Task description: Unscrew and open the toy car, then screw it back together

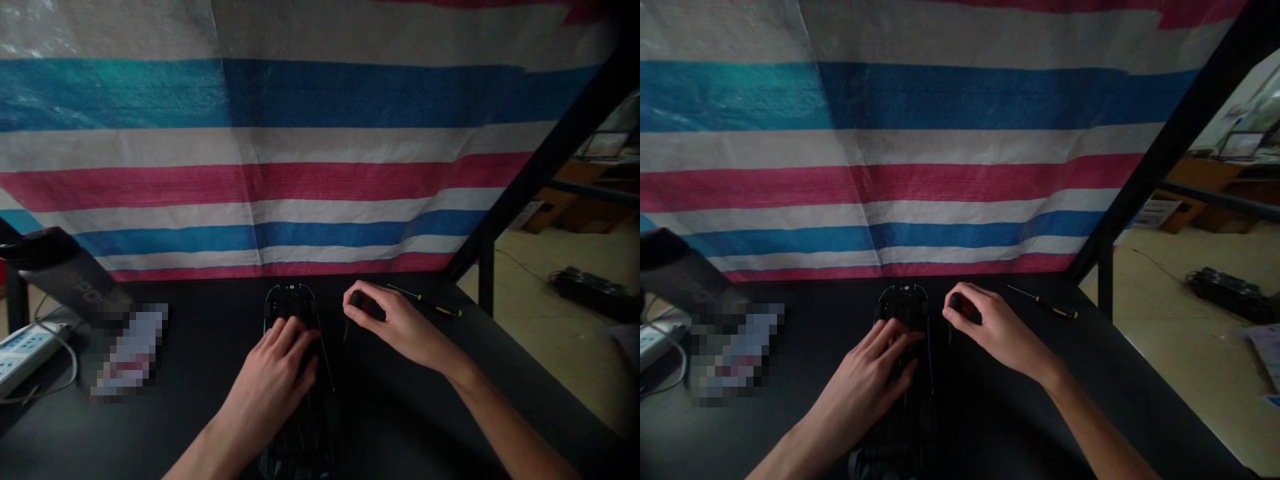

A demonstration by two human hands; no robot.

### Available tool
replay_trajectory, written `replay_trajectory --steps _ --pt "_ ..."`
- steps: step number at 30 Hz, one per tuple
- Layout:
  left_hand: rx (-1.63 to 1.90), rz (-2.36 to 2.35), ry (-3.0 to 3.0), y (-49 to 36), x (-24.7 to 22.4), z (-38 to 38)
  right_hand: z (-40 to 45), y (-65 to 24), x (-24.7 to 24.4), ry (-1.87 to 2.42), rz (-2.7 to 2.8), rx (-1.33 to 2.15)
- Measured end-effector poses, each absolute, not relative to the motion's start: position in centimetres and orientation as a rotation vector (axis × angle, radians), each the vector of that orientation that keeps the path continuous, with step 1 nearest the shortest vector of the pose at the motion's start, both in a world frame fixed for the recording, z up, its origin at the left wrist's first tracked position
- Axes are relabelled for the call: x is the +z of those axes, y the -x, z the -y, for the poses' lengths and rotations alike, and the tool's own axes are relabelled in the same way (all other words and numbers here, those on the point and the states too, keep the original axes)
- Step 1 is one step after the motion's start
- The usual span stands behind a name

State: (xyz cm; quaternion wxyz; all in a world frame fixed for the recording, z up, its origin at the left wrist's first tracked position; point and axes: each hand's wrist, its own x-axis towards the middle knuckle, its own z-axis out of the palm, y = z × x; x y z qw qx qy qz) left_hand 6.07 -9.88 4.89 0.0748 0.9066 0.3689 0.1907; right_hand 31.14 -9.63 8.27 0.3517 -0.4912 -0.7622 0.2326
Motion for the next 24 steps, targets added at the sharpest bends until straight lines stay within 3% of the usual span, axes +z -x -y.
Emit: replay_trajectory --steps 8,24 --pt "0.340 -1.136 -2.804 -7.1 4.1 10.6 9.4 -30.1 1.2 1.439 1.734 1.016" --pt "0.292 -1.091 -2.800 -6.9 4.2 10.6 10.3 -29.8 -0.8 1.501 1.801 1.130"
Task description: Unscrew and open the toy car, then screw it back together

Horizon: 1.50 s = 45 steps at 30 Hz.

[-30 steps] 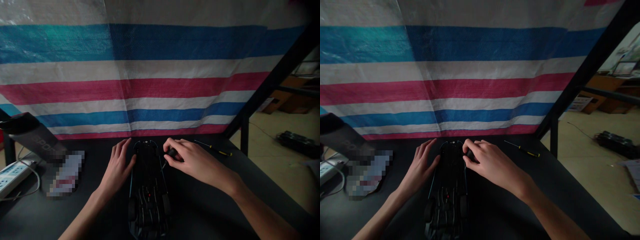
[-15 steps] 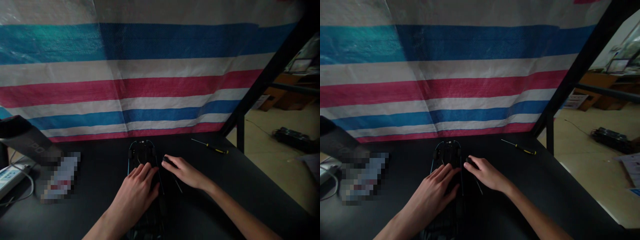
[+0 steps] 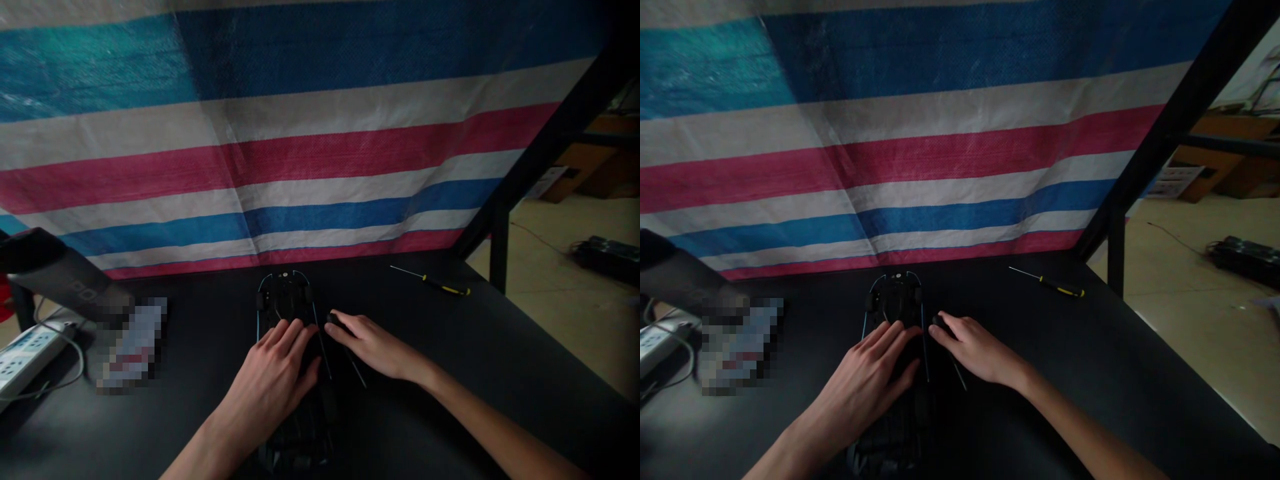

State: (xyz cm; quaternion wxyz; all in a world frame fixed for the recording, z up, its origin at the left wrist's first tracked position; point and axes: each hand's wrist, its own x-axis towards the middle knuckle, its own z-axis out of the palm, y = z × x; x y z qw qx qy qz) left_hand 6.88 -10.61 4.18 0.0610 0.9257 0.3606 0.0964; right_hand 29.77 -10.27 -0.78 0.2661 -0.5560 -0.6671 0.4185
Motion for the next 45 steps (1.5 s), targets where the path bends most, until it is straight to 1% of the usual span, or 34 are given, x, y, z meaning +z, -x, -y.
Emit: replay_trajectory --steps 11,21,29,38,45 --pt "0.210 -1.096 -2.839 -7.3 5.3 10.5 10.3 -29.8 -0.7 1.467 1.829 1.113" --pt "0.052 -1.035 -2.811 -8.0 7.0 8.8 10.6 -29.0 -0.8 1.379 1.911 1.106" --pt "-0.019 -1.034 -2.857 -8.6 7.1 8.0 10.4 -29.0 -0.7 1.384 1.888 1.108" --pt "-0.173 -0.966 -2.865 -9.4 8.4 7.5 10.4 -29.1 -0.5 1.378 1.855 1.100" --pt "-0.154 -0.939 -2.884 -10.1 8.4 6.8 9.7 -29.3 -0.4 1.350 1.866 1.093"
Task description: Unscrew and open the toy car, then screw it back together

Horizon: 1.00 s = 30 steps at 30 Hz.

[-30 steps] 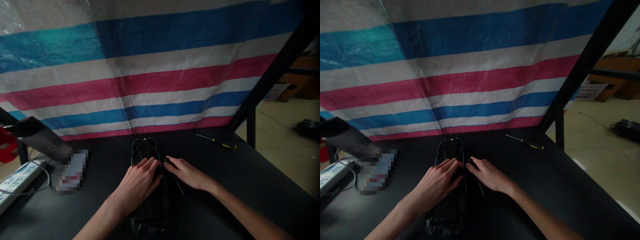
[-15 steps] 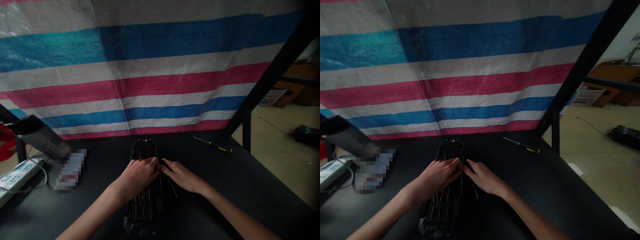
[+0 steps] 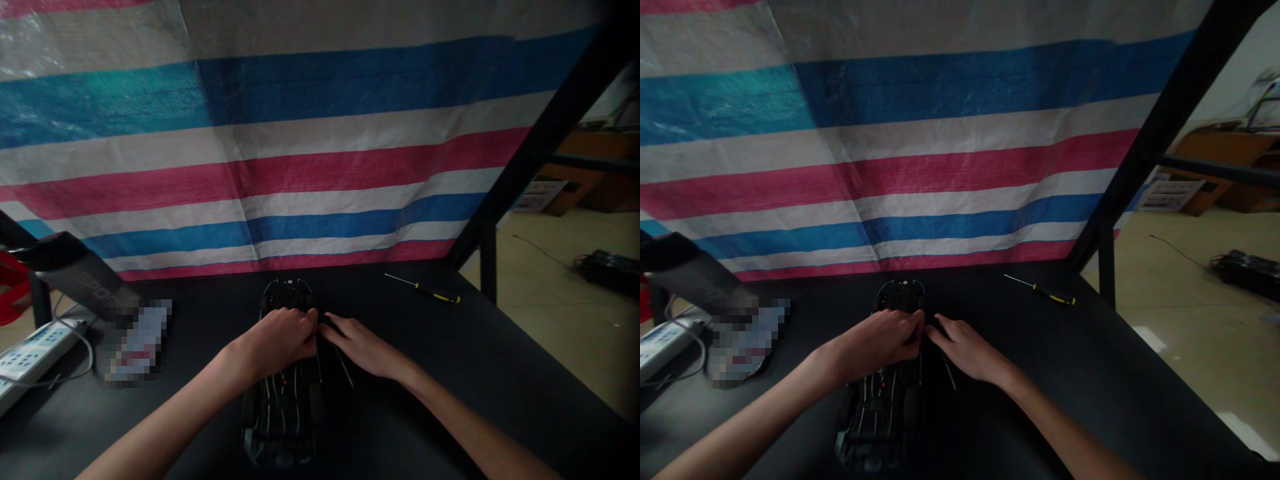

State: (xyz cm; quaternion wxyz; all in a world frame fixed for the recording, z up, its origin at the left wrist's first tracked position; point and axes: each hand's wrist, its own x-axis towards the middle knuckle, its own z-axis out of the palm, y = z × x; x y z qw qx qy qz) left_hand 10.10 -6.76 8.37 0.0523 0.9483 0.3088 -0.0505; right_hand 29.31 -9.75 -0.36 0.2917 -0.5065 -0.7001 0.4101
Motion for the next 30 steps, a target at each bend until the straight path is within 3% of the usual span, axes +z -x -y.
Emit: replay_trajectory --steps 7,30 --pt "-0.084 -0.869 -2.997 -10.0 8.3 6.7 9.5 -29.7 -0.9 1.389 1.807 1.093" --pt "-0.496 -0.781 -3.029 -13.4 12.1 5.3 9.4 -30.4 1.1 1.347 1.793 1.065"
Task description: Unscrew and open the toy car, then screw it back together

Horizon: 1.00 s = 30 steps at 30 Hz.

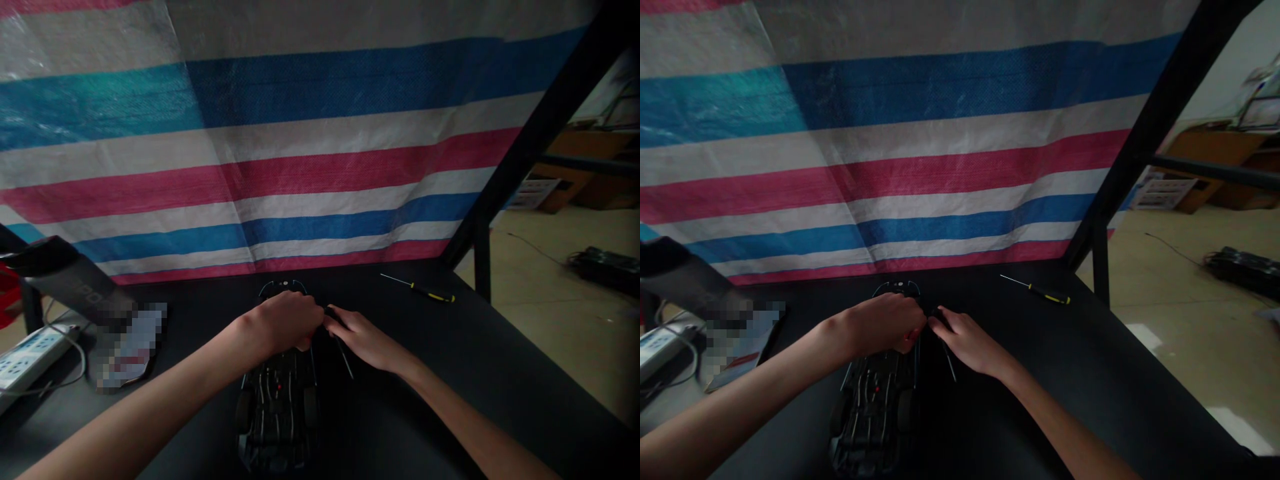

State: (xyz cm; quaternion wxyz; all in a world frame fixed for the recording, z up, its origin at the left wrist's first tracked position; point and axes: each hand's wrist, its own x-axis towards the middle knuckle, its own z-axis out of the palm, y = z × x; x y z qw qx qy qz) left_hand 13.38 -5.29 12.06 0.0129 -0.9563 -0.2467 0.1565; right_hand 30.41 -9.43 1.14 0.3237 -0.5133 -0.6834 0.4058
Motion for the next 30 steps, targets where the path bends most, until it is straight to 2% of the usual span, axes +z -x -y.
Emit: replay_trajectory --steps 14,25,30 --pt "0.625 0.857 2.933 -14.6 12.3 5.9 9.4 -30.9 1.5 1.358 1.772 1.048" --pt "0.582 0.881 3.081 -13.0 11.7 4.5 9.4 -31.2 1.4 1.427 1.741 1.033" --pt "0.686 0.898 3.092 -13.3 12.2 4.5 9.5 -31.1 1.4 1.430 1.754 1.031"
